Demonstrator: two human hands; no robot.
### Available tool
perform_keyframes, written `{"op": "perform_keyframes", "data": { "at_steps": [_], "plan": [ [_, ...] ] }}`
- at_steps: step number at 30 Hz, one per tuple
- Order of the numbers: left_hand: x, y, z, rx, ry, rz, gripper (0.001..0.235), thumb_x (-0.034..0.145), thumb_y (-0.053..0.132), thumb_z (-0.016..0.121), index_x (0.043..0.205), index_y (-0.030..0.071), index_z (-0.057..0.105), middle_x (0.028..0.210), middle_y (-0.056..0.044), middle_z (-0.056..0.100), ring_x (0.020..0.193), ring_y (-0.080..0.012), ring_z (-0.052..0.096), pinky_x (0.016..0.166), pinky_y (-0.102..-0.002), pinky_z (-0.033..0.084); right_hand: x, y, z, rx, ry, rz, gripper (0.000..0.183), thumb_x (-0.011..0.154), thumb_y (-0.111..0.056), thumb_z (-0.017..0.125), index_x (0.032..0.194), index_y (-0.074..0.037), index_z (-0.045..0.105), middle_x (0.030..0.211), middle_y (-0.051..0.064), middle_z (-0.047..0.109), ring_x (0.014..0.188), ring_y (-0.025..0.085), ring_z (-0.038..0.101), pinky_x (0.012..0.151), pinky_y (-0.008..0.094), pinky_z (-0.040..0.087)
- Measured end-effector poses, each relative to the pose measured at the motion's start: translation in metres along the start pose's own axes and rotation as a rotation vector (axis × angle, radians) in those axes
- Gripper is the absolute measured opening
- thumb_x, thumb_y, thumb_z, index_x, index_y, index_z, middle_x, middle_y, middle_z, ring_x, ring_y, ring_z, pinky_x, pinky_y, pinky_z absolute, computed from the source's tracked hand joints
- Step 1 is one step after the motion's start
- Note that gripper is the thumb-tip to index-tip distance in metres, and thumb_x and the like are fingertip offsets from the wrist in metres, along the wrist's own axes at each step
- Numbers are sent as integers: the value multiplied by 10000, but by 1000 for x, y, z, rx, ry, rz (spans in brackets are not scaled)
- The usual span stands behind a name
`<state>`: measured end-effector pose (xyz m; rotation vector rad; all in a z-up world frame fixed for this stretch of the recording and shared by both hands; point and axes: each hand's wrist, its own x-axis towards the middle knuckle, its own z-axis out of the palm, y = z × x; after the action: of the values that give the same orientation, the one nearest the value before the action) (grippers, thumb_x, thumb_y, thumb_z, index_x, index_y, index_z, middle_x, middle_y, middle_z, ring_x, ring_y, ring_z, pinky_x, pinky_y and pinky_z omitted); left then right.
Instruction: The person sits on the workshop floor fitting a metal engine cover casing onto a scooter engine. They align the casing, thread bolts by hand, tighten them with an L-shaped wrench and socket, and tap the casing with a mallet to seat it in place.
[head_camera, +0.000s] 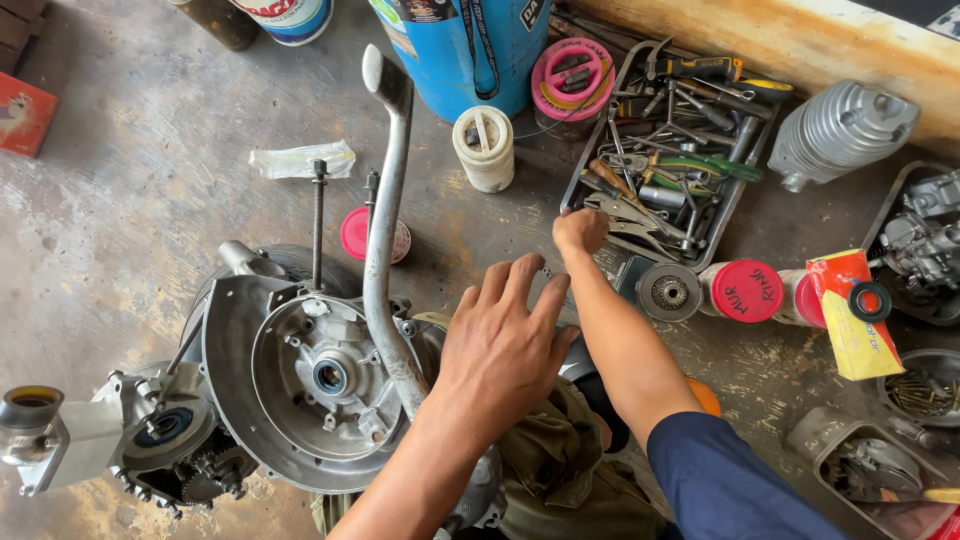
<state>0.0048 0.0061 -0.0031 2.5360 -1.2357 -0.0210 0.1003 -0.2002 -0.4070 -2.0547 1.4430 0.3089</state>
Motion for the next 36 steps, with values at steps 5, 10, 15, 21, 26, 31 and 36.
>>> {"op": "perform_keyframes", "data": {
  "at_steps": [5,10,15,21,26,31,36],
  "plan": [
    [-1,-2,3,13,2,11,471,876,362,694,1251,103,575,1218,-138,532,1130,-363,565,727,-435,491,30,21,15,100,43,30,500,896,-445,643,1160,-26,714,1207,158,589,1181,354,580,941,496,497],
    [-2,-1,0,2,2,19,471,868,353,704,1242,97,575,1213,-143,532,1131,-368,563,729,-438,493,-18,0,-29,228,13,33,511,885,-407,596,1154,9,721,1212,194,615,1200,397,617,947,514,531],
    [-4,0,-1,4,6,31,469,875,356,697,1244,96,569,1210,-147,530,1128,-368,562,722,-436,490,4,15,-21,237,-4,-23,510,845,-427,582,1073,-4,754,1149,179,682,1138,390,674,884,550,556],
    [-3,-1,-4,-19,21,29,465,879,342,696,1243,81,571,1184,-155,535,1103,-375,563,721,-433,485,33,26,-54,-48,-25,-301,423,907,-376,544,1032,-55,790,1085,195,758,1135,407,683,927,530,561],
    [7,7,-14,-117,19,2,464,823,250,733,1223,52,604,1267,-184,551,1003,-348,566,713,-420,470,62,51,-151,203,365,-489,44,969,-69,664,976,-53,623,984,107,589,765,228,610,633,351,553],
    [18,15,-14,-114,-38,-2,482,828,258,733,1241,47,605,1303,-197,554,1053,-355,569,730,-417,469,156,88,-195,61,415,-433,202,989,-53,603,1174,20,640,1186,259,521,1039,401,589,834,456,557],
    [23,17,-11,-83,-75,-42,471,840,261,718,1243,45,607,1297,-196,559,1061,-356,575,747,-418,471,178,84,-214,-205,119,-270,620,903,-72,518,1523,-48,509,1467,424,363,1354,580,216,1079,724,231]
  ]
}}
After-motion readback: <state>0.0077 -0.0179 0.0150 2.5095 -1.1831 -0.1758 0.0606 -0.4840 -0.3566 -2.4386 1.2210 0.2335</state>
